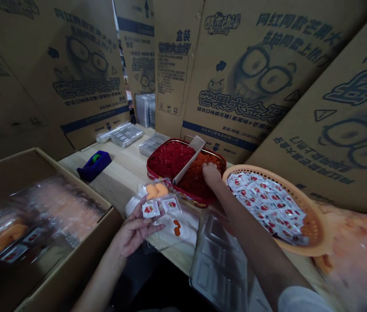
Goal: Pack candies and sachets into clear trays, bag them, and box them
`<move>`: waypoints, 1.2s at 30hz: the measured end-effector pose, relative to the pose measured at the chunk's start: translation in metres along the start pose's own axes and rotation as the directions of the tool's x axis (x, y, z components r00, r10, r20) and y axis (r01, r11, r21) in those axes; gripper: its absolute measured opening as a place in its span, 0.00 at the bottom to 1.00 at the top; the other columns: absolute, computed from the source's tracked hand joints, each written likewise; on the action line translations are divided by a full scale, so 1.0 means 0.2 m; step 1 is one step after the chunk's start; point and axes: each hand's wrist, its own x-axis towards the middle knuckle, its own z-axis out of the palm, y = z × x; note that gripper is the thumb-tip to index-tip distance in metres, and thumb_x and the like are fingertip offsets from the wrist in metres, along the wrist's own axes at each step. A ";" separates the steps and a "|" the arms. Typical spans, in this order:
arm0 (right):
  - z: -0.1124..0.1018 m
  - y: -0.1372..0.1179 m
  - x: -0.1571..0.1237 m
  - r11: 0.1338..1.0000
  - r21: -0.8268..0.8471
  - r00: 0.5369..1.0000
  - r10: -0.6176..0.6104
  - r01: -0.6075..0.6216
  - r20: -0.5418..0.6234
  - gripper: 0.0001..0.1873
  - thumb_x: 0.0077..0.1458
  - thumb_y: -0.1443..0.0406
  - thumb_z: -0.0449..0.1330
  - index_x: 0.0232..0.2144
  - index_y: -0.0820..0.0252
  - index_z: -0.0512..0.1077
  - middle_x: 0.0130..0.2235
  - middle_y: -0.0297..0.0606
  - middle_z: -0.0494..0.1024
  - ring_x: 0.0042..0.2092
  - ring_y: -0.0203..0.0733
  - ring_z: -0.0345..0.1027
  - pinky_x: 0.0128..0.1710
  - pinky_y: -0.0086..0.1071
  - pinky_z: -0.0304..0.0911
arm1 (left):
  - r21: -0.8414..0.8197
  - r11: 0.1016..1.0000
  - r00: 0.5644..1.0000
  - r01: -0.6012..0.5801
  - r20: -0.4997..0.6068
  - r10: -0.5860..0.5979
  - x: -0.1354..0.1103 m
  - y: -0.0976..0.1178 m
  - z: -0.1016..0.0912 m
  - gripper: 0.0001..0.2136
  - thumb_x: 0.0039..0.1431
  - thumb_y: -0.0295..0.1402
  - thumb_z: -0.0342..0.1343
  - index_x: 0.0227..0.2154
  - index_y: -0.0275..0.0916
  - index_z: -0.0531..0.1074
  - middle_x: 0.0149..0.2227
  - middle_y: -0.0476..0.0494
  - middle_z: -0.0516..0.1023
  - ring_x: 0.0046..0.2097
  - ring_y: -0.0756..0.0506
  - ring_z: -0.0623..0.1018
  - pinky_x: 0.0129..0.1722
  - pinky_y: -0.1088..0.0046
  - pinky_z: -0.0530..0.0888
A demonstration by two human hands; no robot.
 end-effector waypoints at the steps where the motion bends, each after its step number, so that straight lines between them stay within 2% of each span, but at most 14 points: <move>1: 0.00 0.00 -0.01 1.000 0.017 1.000 -0.016 0.016 0.006 0.21 0.53 0.79 0.44 0.46 0.70 0.67 0.48 0.60 0.66 0.53 0.52 0.58 0.47 0.41 0.59 | 0.002 1.000 1.000 -0.006 -0.003 0.006 0.00 0.00 0.00 0.38 0.48 0.17 0.51 0.60 0.49 0.47 0.50 0.44 0.72 0.51 0.39 0.72 0.52 0.48 0.65; 5: -0.01 0.01 -0.08 0.988 0.135 0.997 -0.074 0.071 0.022 0.18 0.50 0.80 0.47 0.41 0.68 0.70 0.44 0.56 0.69 0.48 0.48 0.63 0.46 0.37 0.59 | 0.021 0.999 0.999 -0.045 -0.002 0.045 0.03 0.01 0.01 0.38 0.48 0.16 0.52 0.60 0.50 0.47 0.48 0.44 0.73 0.50 0.40 0.73 0.52 0.48 0.65; 9: -0.02 0.00 -0.12 0.947 0.311 0.997 -0.080 0.074 0.004 0.12 0.46 0.77 0.54 0.35 0.66 0.70 0.37 0.46 0.72 0.41 0.43 0.67 0.43 0.34 0.62 | 0.017 0.996 0.996 -0.087 -0.017 0.087 0.05 0.00 0.02 0.38 0.47 0.16 0.53 0.59 0.49 0.48 0.49 0.43 0.73 0.50 0.40 0.73 0.51 0.50 0.66; 13: -0.06 0.00 -0.20 0.864 0.502 0.999 -0.048 0.040 0.003 0.10 0.48 0.70 0.56 0.37 0.63 0.67 0.32 0.36 0.72 0.32 0.36 0.68 0.32 0.30 0.66 | -0.001 0.994 0.993 -0.114 -0.043 0.114 0.06 0.00 0.01 0.36 0.47 0.15 0.53 0.58 0.47 0.51 0.48 0.42 0.73 0.50 0.39 0.73 0.51 0.50 0.67; 15: -0.10 -0.02 -0.27 0.729 0.684 0.998 -0.058 0.017 0.037 0.11 0.47 0.67 0.57 0.36 0.62 0.66 0.31 0.33 0.71 0.29 0.33 0.66 0.27 0.28 0.65 | -0.006 0.992 0.991 -0.124 -0.056 0.123 0.06 0.00 0.01 0.36 0.46 0.15 0.53 0.57 0.47 0.52 0.48 0.43 0.73 0.49 0.39 0.73 0.50 0.50 0.68; 18: -0.17 -0.09 -0.43 0.331 0.940 0.976 -0.162 -0.085 0.146 0.16 0.39 0.64 0.64 0.32 0.60 0.66 0.29 0.30 0.70 0.26 0.30 0.64 0.24 0.26 0.62 | -0.008 0.992 0.989 -0.127 -0.080 0.126 0.07 -0.01 0.03 0.36 0.46 0.14 0.53 0.57 0.46 0.53 0.46 0.43 0.73 0.47 0.40 0.75 0.48 0.51 0.70; 19: -0.19 -0.13 -0.49 0.230 0.965 0.960 -0.215 -0.129 0.180 0.18 0.36 0.63 0.66 0.32 0.60 0.67 0.29 0.30 0.71 0.25 0.30 0.63 0.23 0.25 0.61 | -0.010 0.992 0.989 -0.125 -0.083 0.124 0.07 -0.01 0.03 0.36 0.45 0.14 0.53 0.57 0.46 0.52 0.45 0.44 0.74 0.46 0.40 0.75 0.48 0.52 0.70; 20: -0.20 -0.17 -0.55 0.187 0.969 0.938 -0.274 -0.163 0.211 0.19 0.34 0.63 0.67 0.31 0.60 0.67 0.29 0.30 0.71 0.25 0.29 0.62 0.23 0.25 0.60 | -0.014 0.992 0.989 -0.123 -0.080 0.121 0.07 -0.01 0.04 0.36 0.45 0.14 0.53 0.57 0.47 0.52 0.45 0.45 0.74 0.45 0.41 0.76 0.47 0.53 0.71; 22: -0.22 -0.26 -0.66 0.178 0.963 0.885 -0.387 -0.204 0.259 0.19 0.34 0.62 0.68 0.31 0.60 0.68 0.28 0.30 0.71 0.24 0.29 0.61 0.23 0.25 0.59 | -0.024 0.993 0.990 -0.120 -0.071 0.118 0.08 -0.02 0.04 0.37 0.44 0.14 0.53 0.57 0.47 0.52 0.44 0.46 0.75 0.43 0.43 0.77 0.44 0.58 0.73; 25: -0.21 -0.38 -0.75 0.227 0.954 0.801 -0.524 -0.195 0.288 0.15 0.37 0.63 0.66 0.29 0.61 0.69 0.25 0.29 0.70 0.24 0.28 0.60 0.23 0.25 0.58 | -0.032 0.992 0.990 -0.123 -0.074 0.121 0.09 -0.03 0.04 0.38 0.43 0.14 0.54 0.57 0.47 0.52 0.42 0.47 0.75 0.38 0.47 0.77 0.39 0.68 0.74; 28: -0.17 -0.44 -0.77 0.280 0.952 0.761 -0.589 -0.123 0.272 0.10 0.39 0.65 0.63 0.28 0.62 0.69 0.24 0.28 0.68 0.25 0.29 0.59 0.23 0.24 0.56 | -0.031 0.990 0.988 -0.136 -0.078 0.133 0.09 -0.05 0.03 0.37 0.43 0.14 0.54 0.57 0.46 0.54 0.42 0.47 0.76 0.38 0.48 0.77 0.38 0.72 0.73; 31: -0.14 -0.45 -0.77 0.294 0.952 0.757 -0.601 -0.090 0.257 0.08 0.40 0.66 0.60 0.28 0.63 0.69 0.25 0.29 0.69 0.26 0.30 0.59 0.24 0.24 0.56 | -0.041 0.989 0.987 -0.141 -0.077 0.138 0.09 -0.05 0.04 0.38 0.42 0.14 0.54 0.57 0.46 0.53 0.42 0.48 0.76 0.38 0.48 0.77 0.39 0.72 0.73; 36: -0.13 -0.43 -0.77 0.266 0.957 0.791 -0.557 -0.118 0.253 0.10 0.39 0.65 0.62 0.27 0.62 0.68 0.25 0.29 0.69 0.25 0.29 0.58 0.24 0.24 0.55 | -0.049 0.988 0.985 -0.147 -0.094 0.142 0.09 -0.04 0.05 0.39 0.42 0.13 0.53 0.58 0.45 0.53 0.41 0.47 0.77 0.39 0.48 0.77 0.40 0.72 0.72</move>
